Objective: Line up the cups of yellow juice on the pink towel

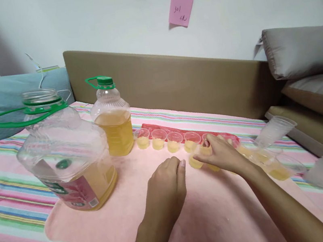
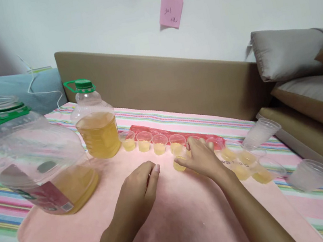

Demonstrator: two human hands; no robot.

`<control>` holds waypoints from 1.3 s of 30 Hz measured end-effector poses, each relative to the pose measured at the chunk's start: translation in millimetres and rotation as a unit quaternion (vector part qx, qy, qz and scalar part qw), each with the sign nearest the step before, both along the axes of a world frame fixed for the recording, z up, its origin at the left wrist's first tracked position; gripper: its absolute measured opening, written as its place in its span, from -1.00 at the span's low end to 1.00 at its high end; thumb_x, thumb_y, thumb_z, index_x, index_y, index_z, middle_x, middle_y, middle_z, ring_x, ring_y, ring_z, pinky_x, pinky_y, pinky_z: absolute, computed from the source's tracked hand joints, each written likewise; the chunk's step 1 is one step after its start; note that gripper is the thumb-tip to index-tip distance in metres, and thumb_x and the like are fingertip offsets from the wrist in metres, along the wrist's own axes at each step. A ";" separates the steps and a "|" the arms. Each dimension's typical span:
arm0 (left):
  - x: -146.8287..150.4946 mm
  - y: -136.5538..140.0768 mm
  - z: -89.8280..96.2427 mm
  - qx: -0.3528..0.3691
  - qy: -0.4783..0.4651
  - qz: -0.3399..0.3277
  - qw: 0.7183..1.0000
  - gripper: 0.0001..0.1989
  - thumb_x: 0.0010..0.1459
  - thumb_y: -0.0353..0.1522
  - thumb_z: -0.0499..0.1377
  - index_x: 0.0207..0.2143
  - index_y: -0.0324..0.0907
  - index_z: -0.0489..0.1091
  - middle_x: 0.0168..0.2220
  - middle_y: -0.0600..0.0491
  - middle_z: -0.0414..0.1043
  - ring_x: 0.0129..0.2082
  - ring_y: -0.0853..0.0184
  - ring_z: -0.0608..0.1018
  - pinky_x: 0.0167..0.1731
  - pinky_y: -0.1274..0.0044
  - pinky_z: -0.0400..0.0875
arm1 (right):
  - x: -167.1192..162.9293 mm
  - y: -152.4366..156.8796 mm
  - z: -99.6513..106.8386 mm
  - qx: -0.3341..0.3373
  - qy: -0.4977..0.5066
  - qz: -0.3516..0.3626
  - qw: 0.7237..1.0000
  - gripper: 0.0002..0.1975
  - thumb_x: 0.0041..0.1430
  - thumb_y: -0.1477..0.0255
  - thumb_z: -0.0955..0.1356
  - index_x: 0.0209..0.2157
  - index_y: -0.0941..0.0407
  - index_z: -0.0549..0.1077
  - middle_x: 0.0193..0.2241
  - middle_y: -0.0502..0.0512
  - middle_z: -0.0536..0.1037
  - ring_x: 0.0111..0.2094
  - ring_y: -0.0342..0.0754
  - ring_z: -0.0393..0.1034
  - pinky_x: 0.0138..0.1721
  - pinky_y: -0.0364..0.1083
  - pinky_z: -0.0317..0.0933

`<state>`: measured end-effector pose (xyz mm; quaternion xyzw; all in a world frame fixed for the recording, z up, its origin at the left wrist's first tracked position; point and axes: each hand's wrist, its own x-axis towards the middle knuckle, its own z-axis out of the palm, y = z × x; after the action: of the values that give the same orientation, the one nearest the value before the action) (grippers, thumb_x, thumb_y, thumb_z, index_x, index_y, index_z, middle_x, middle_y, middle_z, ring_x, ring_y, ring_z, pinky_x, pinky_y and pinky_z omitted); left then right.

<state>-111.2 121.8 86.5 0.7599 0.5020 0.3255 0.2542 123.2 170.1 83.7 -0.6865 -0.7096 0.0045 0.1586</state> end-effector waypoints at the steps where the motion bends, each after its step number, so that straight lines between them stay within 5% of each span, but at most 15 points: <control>1: 0.2 0.1 -0.1 0.001 -0.002 -0.002 1.000 -0.68 0.47 -0.30 -0.10 -0.43 -0.10 0.08 -0.43 0.14 0.23 -0.42 0.31 0.31 -0.37 0.46 0.03 | -0.2 0.1 -0.4 0.001 0.001 -0.004 1.000 -0.54 0.16 0.06 0.47 -0.32 0.07 0.21 -0.30 0.01 0.40 -0.20 0.15 0.27 -0.22 0.00 -0.01; 16: 1.5 0.6 -1.8 0.001 -0.006 -0.009 1.000 -0.67 0.46 -0.27 -0.08 -0.43 -0.11 0.09 -0.43 0.15 0.22 -0.42 0.31 0.29 -0.37 0.46 0.02 | 1.4 1.2 -2.6 -0.009 0.017 0.000 1.000 -0.49 0.10 -0.08 0.39 -0.28 0.06 0.23 -0.27 0.04 0.44 -0.20 0.17 0.29 -0.22 0.01 0.03; 23: -0.7 0.2 -0.2 -0.001 0.009 -0.001 1.000 -0.66 0.47 -0.25 -0.09 -0.43 -0.11 0.09 -0.43 0.15 0.23 -0.43 0.32 0.30 -0.38 0.47 0.04 | 12.0 -7.1 12.9 0.069 0.104 0.028 0.992 -0.38 0.23 -0.26 0.24 -0.33 0.06 0.30 -0.37 0.03 0.44 -0.34 0.13 0.31 -0.30 -0.02 0.03; 31: 0.1 -0.7 1.9 -0.007 0.093 0.000 0.996 -0.64 0.46 -0.27 -0.06 -0.47 -0.11 0.07 -0.49 0.14 0.25 -0.49 0.32 0.29 -0.44 0.46 -0.01 | 62.9 -79.4 57.6 0.221 0.122 0.000 0.968 -0.50 0.49 -0.06 0.25 -0.29 0.06 0.48 -0.34 -0.02 0.47 -0.37 0.06 0.33 -0.33 -0.03 0.06; 35: 9.9 -11.8 0.5 0.001 0.154 -0.052 0.987 -0.63 0.45 -0.27 -0.05 -0.48 -0.12 0.15 -0.48 0.09 0.37 -0.47 0.27 0.39 -0.45 0.45 -0.03 | 94.7 -121.4 44.3 0.300 0.120 -0.063 0.944 -0.56 0.48 0.05 0.27 -0.36 0.06 0.48 -0.38 -0.03 0.45 -0.48 0.02 0.29 -0.34 -0.02 0.08; 39: 37.1 -35.1 -10.1 0.062 0.227 -0.193 0.953 -0.70 0.44 -0.36 -0.04 -0.40 -0.13 0.29 -0.40 0.06 0.50 -0.42 0.23 0.53 -0.47 0.44 0.00 | 125.8 -141.3 18.2 0.361 0.129 -0.134 0.914 -0.59 0.46 0.15 0.21 -0.41 0.06 0.42 -0.42 0.04 0.45 -0.39 0.12 0.39 -0.25 0.03 0.16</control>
<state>-74.1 86.7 76.3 0.9103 0.3694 0.1198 0.1435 249.0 28.8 102.0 -0.6648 -0.5377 -0.1842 0.4848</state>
